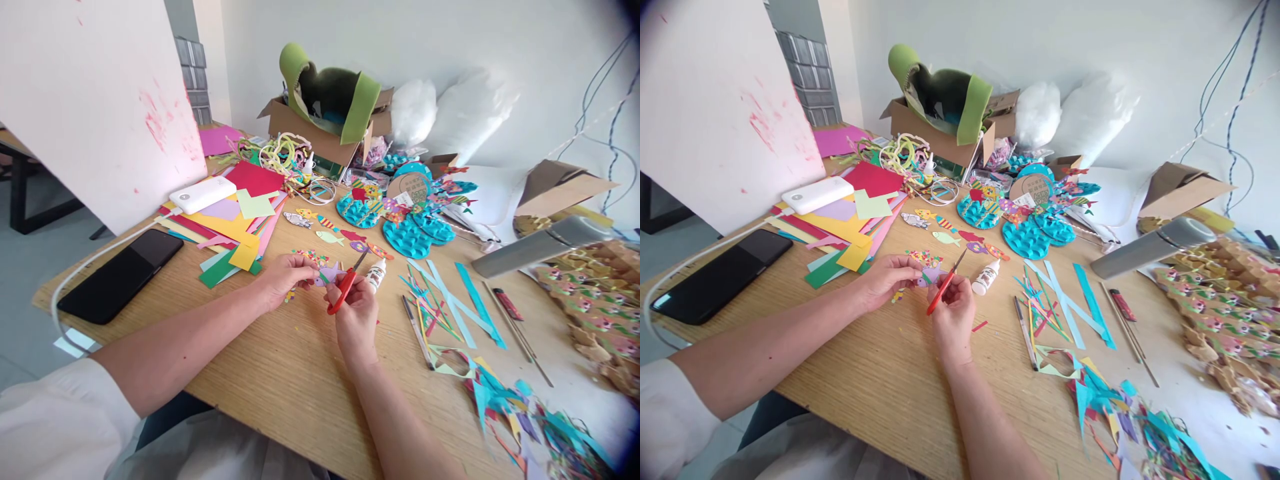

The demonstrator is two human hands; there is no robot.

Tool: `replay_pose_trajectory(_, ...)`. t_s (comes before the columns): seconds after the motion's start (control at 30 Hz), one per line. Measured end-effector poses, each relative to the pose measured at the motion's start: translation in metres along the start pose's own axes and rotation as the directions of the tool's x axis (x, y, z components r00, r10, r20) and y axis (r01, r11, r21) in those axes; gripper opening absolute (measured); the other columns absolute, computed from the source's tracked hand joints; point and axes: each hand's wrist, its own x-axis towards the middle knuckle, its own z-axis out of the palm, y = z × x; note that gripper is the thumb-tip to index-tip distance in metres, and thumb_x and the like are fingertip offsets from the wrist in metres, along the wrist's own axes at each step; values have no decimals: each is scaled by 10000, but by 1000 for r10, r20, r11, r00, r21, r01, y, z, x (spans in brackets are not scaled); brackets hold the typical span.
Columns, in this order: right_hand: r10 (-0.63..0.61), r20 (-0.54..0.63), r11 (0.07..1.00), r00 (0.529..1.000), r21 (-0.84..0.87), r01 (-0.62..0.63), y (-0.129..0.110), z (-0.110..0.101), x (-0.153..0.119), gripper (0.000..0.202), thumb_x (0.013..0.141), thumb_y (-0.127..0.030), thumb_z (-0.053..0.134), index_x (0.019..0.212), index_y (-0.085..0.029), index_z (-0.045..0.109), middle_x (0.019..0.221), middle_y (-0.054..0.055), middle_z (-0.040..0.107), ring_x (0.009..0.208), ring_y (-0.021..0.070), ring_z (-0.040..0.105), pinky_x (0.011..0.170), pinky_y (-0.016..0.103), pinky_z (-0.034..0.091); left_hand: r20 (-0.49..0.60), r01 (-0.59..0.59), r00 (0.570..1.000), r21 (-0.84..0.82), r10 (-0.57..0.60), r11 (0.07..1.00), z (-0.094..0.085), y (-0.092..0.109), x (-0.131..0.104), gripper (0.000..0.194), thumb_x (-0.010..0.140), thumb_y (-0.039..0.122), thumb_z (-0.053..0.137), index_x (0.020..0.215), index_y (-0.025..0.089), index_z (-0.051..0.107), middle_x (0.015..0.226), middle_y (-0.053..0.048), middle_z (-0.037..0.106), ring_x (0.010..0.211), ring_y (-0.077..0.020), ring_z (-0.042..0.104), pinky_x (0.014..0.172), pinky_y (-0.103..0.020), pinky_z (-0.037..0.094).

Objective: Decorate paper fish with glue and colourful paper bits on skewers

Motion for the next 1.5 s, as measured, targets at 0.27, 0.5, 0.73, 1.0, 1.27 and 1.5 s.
replay_pose_trajectory(0.27,-57,78,956,995,-283,77,-23,-21,23,309,746,-466,652,813,-183,548,624,-24,564,515,112,501,470,236,374,1,-6,1000,-29,6,1000,-3,5,3,69,614,146,657,605,141,589,612,-43,639,513,-120,579,506,-238,468)
replay_pose_trajectory(0.5,274,463,252,843,-880,402,-56,-48,5,132,824,-276,597,722,-195,605,648,37,646,590,162,595,509,260,272,-63,-64,996,-79,59,995,-11,7,8,92,578,168,667,621,146,588,637,-25,645,525,-122,595,490,-236,494)
replay_pose_trajectory(0.73,436,443,35,784,-878,477,-63,-33,-27,159,871,-254,547,860,-160,675,849,148,735,768,274,708,551,287,366,-82,-89,993,-109,80,990,-13,9,10,82,595,151,647,639,141,579,606,-30,652,521,-135,606,502,-254,522)
replay_pose_trajectory(1.0,363,507,32,782,-845,534,-62,-32,-19,287,940,-250,471,775,-178,694,779,120,720,694,237,688,553,290,383,-50,-52,998,-74,48,996,-12,8,9,124,590,145,680,664,131,581,634,-50,679,507,-163,648,487,-261,531)
replay_pose_trajectory(1.27,36,661,-107,750,-743,660,-22,-24,45,238,918,-112,419,1014,-161,631,1006,131,657,1014,267,539,814,356,358,-26,-46,999,-25,45,999,-10,9,6,163,629,151,712,671,136,556,618,-51,683,484,-161,654,471,-237,521)
replay_pose_trajectory(1.5,26,689,-176,725,-710,681,-15,-14,54,248,918,-117,402,983,-131,640,947,154,654,943,273,537,785,364,329,-10,-29,1000,-17,29,999,-10,10,6,167,625,163,701,703,141,555,638,-79,707,522,-193,683,471,-241,529)
